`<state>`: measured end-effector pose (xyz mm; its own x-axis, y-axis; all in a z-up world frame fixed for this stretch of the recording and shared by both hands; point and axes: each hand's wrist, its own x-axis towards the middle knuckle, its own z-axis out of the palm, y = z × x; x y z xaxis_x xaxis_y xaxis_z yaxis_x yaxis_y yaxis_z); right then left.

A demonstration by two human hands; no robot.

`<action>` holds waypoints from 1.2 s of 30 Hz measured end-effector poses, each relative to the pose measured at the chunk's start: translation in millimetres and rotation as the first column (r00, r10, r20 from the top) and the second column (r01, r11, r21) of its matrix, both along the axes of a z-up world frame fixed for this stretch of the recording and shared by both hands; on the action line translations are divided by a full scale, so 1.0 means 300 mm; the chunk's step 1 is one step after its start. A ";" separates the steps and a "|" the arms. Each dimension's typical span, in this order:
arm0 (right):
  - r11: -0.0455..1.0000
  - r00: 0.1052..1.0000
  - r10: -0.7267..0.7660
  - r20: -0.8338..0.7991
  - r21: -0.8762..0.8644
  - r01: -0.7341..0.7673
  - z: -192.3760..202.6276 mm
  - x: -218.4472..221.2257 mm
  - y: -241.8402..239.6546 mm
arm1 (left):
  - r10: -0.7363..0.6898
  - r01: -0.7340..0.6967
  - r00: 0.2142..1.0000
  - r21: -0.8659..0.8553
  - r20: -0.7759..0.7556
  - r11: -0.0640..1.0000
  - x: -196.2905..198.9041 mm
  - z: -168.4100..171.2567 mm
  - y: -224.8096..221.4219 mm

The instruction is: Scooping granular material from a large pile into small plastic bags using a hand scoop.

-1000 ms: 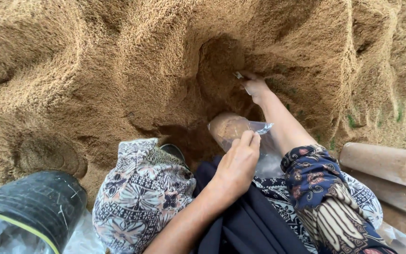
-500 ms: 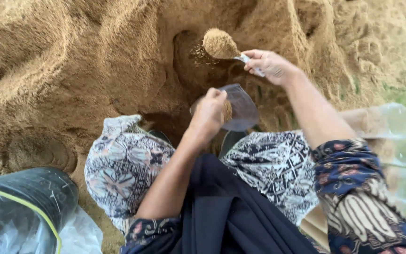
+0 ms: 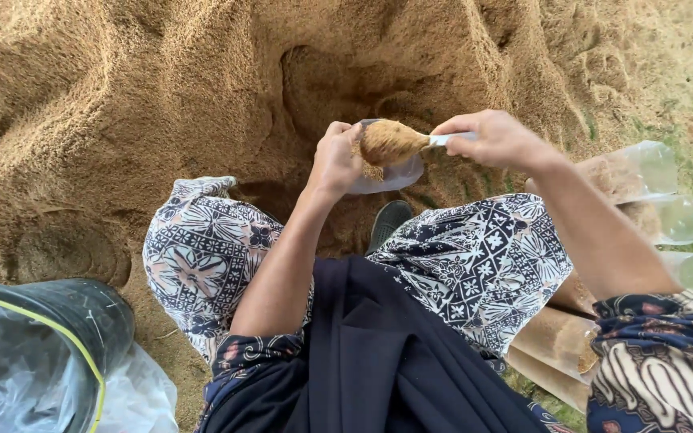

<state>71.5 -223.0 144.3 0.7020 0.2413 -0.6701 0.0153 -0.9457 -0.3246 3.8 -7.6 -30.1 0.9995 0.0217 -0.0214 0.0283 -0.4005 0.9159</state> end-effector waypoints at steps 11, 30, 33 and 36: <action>0.672 -0.009 0.644 0.765 -0.571 -0.471 -0.062 -0.016 -0.032 | -0.006 -0.043 0.972 -0.200 -0.237 0.979 -0.029 0.187 0.010; 0.993 0.994 -0.110 0.028 0.051 0.108 -1.287 0.387 -0.118 | -0.212 0.234 0.959 0.102 -0.186 0.967 -0.039 0.150 -0.081; 0.940 0.954 -0.297 -0.046 0.161 0.301 -1.319 0.375 0.052 | -0.222 0.241 0.961 0.103 -0.165 0.965 -0.040 0.183 -0.064; 0.893 0.922 -0.387 -0.001 0.251 0.375 -1.260 0.402 0.254 | -0.213 0.238 0.965 0.168 -0.150 0.957 -0.054 0.181 -0.060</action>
<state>192.1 -146.8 -233.7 0.8023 0.0988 -0.5887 -0.3091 -0.7749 -0.5513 -12.5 -25.7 24.2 0.9678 -0.1884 -0.1669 0.0304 -0.5707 0.8206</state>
